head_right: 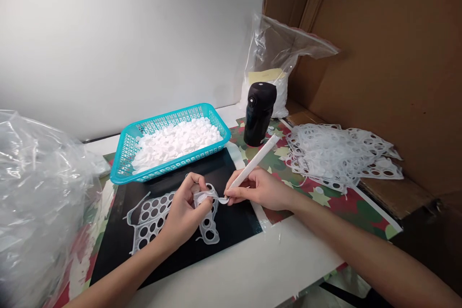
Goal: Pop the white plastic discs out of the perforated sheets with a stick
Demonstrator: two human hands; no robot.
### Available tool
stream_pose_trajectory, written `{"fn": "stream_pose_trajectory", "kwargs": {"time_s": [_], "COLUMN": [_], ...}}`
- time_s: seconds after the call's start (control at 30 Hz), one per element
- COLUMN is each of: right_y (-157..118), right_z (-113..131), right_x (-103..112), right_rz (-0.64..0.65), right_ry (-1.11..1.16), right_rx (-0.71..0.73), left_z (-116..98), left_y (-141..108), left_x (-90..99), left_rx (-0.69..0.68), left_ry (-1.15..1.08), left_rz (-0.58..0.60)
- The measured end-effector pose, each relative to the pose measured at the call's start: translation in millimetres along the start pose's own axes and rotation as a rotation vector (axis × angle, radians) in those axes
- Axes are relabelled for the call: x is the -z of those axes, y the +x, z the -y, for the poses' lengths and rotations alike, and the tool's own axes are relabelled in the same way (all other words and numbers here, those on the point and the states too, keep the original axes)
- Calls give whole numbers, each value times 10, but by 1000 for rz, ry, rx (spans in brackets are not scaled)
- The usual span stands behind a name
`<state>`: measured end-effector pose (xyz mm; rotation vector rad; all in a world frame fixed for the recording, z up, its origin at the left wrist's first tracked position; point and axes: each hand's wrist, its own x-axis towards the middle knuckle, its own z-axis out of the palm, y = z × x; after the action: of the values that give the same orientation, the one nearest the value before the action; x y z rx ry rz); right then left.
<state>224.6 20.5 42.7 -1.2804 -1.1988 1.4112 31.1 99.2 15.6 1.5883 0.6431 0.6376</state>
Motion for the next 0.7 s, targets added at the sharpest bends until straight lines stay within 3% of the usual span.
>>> {"fn": "stream_pose_trajectory", "kwargs": {"time_s": [0.33, 0.57, 0.7], "right_y": [-1, 31, 53], "right_z": [51, -18, -82], "right_x": [41, 33, 29], "right_rz": [-23, -100, -110], "right_ry": [-23, 19, 53], "right_rx": [-23, 58, 105], "left_z": [8, -33, 5], "left_y": [17, 12, 23], "left_x": [-14, -5, 12], "left_rx": [17, 24, 5], "left_ry": [-95, -64, -59], "left_rz": [-96, 69, 45]}}
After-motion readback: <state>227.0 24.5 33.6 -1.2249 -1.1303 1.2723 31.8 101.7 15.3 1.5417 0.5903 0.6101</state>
